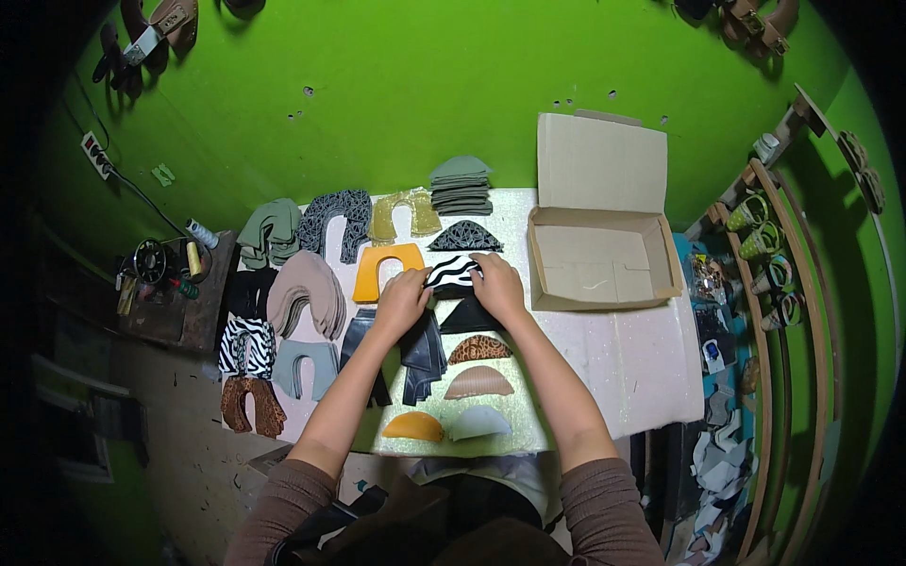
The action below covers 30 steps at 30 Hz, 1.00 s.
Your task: Organizing and stacking various cut-out shoe upper components on a table.
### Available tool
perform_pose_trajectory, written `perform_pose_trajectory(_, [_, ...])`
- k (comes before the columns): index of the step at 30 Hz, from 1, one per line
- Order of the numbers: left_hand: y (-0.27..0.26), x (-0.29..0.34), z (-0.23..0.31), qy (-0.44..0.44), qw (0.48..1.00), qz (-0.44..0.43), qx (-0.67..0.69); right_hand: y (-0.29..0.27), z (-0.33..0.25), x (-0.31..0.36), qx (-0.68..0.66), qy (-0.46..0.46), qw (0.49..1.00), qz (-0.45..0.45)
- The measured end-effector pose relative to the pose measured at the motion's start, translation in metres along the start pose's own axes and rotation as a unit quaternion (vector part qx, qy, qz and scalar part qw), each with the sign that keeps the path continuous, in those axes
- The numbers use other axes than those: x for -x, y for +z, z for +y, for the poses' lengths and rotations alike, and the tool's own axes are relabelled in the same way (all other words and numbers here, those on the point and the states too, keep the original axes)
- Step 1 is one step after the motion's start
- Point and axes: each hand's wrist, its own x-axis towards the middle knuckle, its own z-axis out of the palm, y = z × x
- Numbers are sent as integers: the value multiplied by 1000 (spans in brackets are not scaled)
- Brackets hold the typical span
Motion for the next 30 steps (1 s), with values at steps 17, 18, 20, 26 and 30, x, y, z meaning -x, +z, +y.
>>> perform_pose_trajectory(17, [62, -10, 139, -8, 999, 38, 20, -93, 56, 72, -165, -73, 984, 13])
perform_pose_trajectory(18, [71, -9, 157, -24, 998, 15, 59, -106, 60, 72, -163, -100, 982, 4])
perform_pose_trajectory(20, [100, -3, 181, -36, 997, -8, 72, -124, 77, 71, -161, -132, 978, 10])
perform_pose_trajectory(26, [141, -26, 206, -64, 998, 0, -5, -179, 169, 68, -65, -65, 995, -45])
perform_pose_trajectory(30, [141, -52, 199, -129, 991, 26, -5, -208, 203, 53, -63, -54, 995, -57])
